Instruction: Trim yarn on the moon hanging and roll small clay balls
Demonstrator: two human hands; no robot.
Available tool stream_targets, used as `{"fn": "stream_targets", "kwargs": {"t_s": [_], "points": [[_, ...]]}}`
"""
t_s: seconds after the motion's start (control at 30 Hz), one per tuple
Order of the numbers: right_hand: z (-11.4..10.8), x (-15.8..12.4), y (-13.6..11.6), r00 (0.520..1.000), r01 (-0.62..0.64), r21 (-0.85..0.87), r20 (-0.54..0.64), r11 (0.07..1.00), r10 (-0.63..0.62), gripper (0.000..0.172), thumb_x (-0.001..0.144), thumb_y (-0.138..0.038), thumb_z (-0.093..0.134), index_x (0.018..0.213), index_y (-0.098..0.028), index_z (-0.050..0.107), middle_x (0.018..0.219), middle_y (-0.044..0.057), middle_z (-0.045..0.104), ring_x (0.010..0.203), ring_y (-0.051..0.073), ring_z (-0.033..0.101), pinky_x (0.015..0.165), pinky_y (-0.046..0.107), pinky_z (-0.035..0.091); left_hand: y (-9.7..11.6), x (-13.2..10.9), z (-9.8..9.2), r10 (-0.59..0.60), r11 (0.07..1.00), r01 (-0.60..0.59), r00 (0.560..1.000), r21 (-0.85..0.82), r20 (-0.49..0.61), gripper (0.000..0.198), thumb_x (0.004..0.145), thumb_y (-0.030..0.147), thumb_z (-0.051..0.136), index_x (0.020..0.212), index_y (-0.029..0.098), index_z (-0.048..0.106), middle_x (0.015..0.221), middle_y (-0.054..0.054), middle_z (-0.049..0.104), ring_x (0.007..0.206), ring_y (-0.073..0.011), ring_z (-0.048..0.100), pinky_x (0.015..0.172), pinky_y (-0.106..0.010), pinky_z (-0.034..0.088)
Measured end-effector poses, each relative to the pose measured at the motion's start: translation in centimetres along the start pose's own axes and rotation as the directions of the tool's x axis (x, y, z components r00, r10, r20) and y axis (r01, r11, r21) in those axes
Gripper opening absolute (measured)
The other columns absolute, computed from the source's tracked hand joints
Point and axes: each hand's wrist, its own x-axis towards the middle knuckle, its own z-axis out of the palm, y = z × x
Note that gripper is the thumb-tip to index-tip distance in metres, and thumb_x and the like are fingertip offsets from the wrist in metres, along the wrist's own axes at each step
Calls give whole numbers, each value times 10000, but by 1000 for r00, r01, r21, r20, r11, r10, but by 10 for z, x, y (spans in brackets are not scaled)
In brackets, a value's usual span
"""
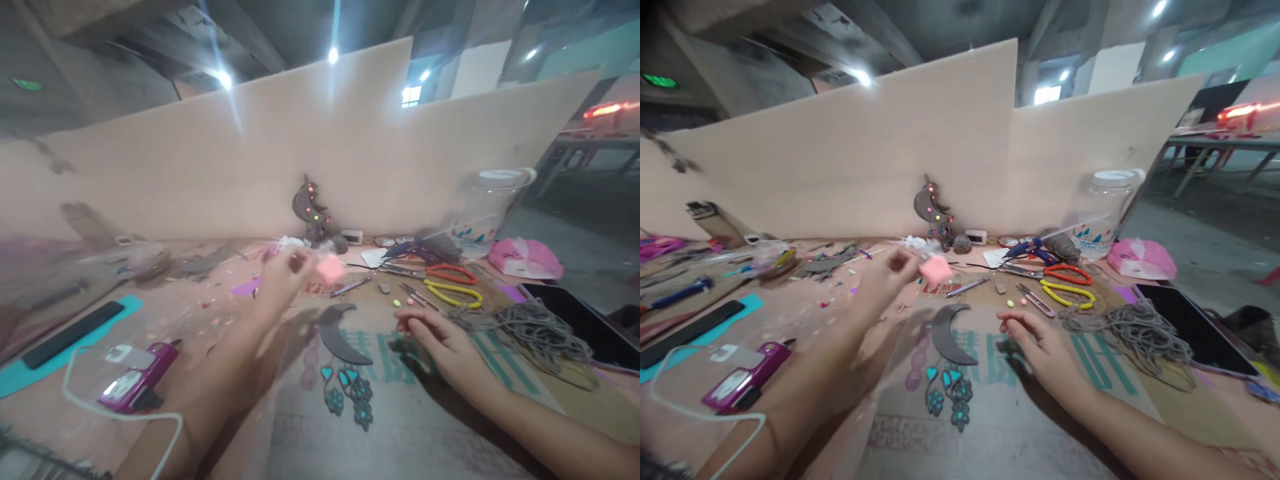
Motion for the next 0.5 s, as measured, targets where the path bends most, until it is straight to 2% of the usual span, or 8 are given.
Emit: {"fn": "stream_targets", "kwargs": {"t_s": [0.1,0.17,0.3,0.43,0.5], "points": [[5,-2,1,997,8,-24,81,1000,-6,343,929,-504,539,919,-224,738,827,73,754,753,219,724,670,319,591,-49,38,-26,-129,967,161,977,196,-168,203,902,340,529,850,172,630,870,-85,722,865,-230,671,775,-310,467],[7,-4,1,992,33,-43,120,999,-27,331,931,-502,537,910,-240,738,853,71,760,770,226,727,689,330,591,-77,56,-30,-186,928,240,961,284,-203,188,907,302,510,859,165,628,895,-110,720,898,-251,666,792,-325,459],[8,-8,2,988,49,-74,153,996,-37,341,938,-505,525,900,-245,742,862,73,761,777,233,727,699,341,576,-113,72,-11,-271,854,306,952,421,-142,226,945,305,522,929,125,657,974,-142,709,967,-258,659,849,-360,488],[5,-7,0,989,35,-82,144,996,-23,361,938,-508,510,890,-236,743,847,71,755,774,225,716,704,327,565,-127,83,12,-331,807,293,944,512,-19,319,947,359,604,1175,137,618,1168,-104,647,1011,-223,647,870,-425,554],[3,-5,0,990,6,-65,139,998,3,367,940,-507,502,901,-226,736,850,71,749,788,217,709,724,314,564,-131,89,17,-312,802,255,950,540,16,362,948,357,607,1250,158,583,1237,-104,617,1050,-231,637,879,-445,561]]}}
